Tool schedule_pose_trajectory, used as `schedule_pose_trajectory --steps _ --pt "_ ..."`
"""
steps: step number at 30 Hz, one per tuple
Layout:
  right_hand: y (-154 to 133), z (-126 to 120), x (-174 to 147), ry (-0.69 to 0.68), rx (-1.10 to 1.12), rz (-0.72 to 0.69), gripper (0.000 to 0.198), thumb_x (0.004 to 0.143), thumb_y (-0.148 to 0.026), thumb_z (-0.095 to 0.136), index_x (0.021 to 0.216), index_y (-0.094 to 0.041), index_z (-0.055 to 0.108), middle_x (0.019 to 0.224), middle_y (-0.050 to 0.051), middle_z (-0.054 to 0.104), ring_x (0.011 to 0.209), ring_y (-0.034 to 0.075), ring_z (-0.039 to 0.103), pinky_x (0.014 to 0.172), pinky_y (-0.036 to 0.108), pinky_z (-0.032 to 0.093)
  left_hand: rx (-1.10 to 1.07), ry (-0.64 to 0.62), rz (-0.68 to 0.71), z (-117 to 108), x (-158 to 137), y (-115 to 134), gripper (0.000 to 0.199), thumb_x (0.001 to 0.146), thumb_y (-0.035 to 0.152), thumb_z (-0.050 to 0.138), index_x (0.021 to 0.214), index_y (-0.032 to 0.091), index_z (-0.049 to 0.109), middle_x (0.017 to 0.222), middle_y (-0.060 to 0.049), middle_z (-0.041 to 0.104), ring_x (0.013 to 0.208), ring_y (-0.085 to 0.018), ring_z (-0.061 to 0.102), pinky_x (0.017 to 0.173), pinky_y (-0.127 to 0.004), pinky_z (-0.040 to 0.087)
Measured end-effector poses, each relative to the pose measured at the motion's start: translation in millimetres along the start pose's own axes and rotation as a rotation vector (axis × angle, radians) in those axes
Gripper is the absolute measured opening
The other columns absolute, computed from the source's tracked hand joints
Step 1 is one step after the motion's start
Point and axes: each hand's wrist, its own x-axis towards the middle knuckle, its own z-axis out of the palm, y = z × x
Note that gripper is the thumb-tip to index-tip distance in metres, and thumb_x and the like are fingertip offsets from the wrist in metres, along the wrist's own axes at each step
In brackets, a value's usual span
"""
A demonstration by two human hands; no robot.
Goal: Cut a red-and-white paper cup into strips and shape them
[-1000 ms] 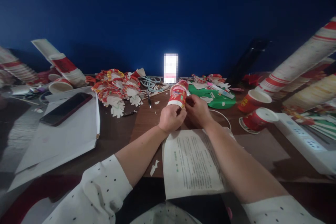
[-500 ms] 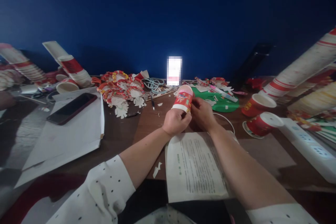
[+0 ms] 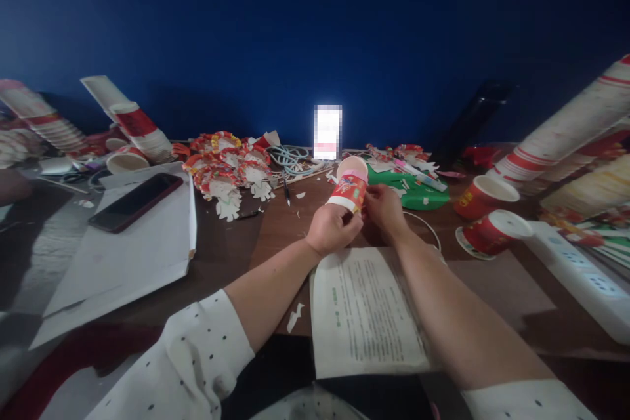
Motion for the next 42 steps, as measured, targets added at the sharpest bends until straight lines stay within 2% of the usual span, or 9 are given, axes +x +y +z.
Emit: schedule_pose_trajectory --steps 5,10,13,16,21,26,30,37,42 --pt "3 0 -1 0.001 -0.042 -0.037 0.018 0.073 -0.036 0.062 0.072 -0.019 0.058 0.05 0.001 0.063 0.04 0.016 0.057 0.038 0.025 0.042 0.017 0.041 0.125 -4 -3 4 0.03 0.082 0.033 0.053 0.056 0.018 0.055 0.057 -0.003 0.055 0.055 -0.012 0.048 0.056 -0.026 0.037" --pt "6 -1 -2 0.006 -0.16 -0.145 0.036 0.076 -0.055 0.061 0.072 -0.019 0.06 0.054 0.002 0.064 0.047 0.017 0.06 0.05 0.028 0.045 -0.13 0.497 0.076 -15 11 -1 0.029 0.092 0.037 0.044 0.088 0.016 0.066 0.09 -0.009 0.067 0.084 -0.017 0.061 0.081 -0.029 0.045" --pt "5 -3 -3 0.055 -0.308 -0.228 0.045 0.079 -0.063 0.055 0.069 -0.02 0.062 0.059 0.003 0.066 0.06 0.02 0.063 0.059 0.029 0.044 -0.16 0.652 -0.073 -20 23 -12 0.032 0.092 0.041 0.044 0.087 0.017 0.066 0.09 -0.009 0.067 0.088 -0.018 0.061 0.084 -0.03 0.045" --pt "2 -3 -4 0.078 -0.465 -0.267 0.052 0.079 -0.07 0.049 0.069 -0.021 0.066 0.069 0.006 0.069 0.069 0.023 0.064 0.061 0.031 0.042 -0.156 0.618 -0.187 -19 28 -19 0.033 0.09 0.043 0.046 0.081 0.017 0.065 0.08 -0.007 0.065 0.079 -0.017 0.06 0.078 -0.029 0.045" --pt "-1 2 2 0.106 -0.641 -0.262 0.057 0.08 -0.072 0.044 0.062 -0.023 0.066 0.065 0.01 0.066 0.067 0.026 0.063 0.057 0.032 0.041 -0.138 0.538 -0.208 -18 25 -16 0.032 0.089 0.04 0.048 0.073 0.017 0.063 0.074 -0.005 0.063 0.074 -0.015 0.057 0.074 -0.028 0.045" --pt "-1 -3 12 0.139 -0.624 -0.197 0.05 0.082 -0.064 0.046 0.062 -0.021 0.063 0.066 0.013 0.065 0.071 0.028 0.064 0.063 0.035 0.044 -0.116 0.485 -0.232 -21 22 -9 0.037 0.087 0.041 0.047 0.061 0.018 0.058 0.057 -0.001 0.052 0.06 -0.013 0.05 0.061 -0.027 0.039" --pt "3 -12 17 0.29 -0.484 -0.118 0.045 0.075 -0.063 0.057 0.086 -0.019 0.061 0.076 0.014 0.067 0.076 0.031 0.064 0.069 0.041 0.046 -0.124 0.468 -0.238 -17 21 -11 0.036 0.084 0.038 0.05 0.053 0.019 0.047 0.051 0.001 0.047 0.054 -0.011 0.045 0.056 -0.026 0.036" --pt "16 -17 25 0.346 -0.306 -0.212 0.057 0.08 -0.059 0.053 0.112 -0.012 0.057 0.081 0.012 0.067 0.079 0.028 0.063 0.076 0.041 0.046 -0.221 0.491 -0.265 -8 21 -18 0.02 0.081 0.035 0.054 0.07 0.019 0.052 0.065 0.0 0.057 0.061 -0.012 0.053 0.059 -0.024 0.041" --pt "14 -13 21 0.221 -0.368 -0.26 0.056 0.076 -0.069 0.054 0.088 -0.017 0.069 0.078 0.011 0.069 0.074 0.025 0.062 0.069 0.034 0.045 -0.233 0.482 -0.188 -12 20 -14 0.007 0.08 0.024 0.055 0.086 0.019 0.054 0.076 0.0 0.061 0.069 -0.011 0.055 0.067 -0.023 0.043"
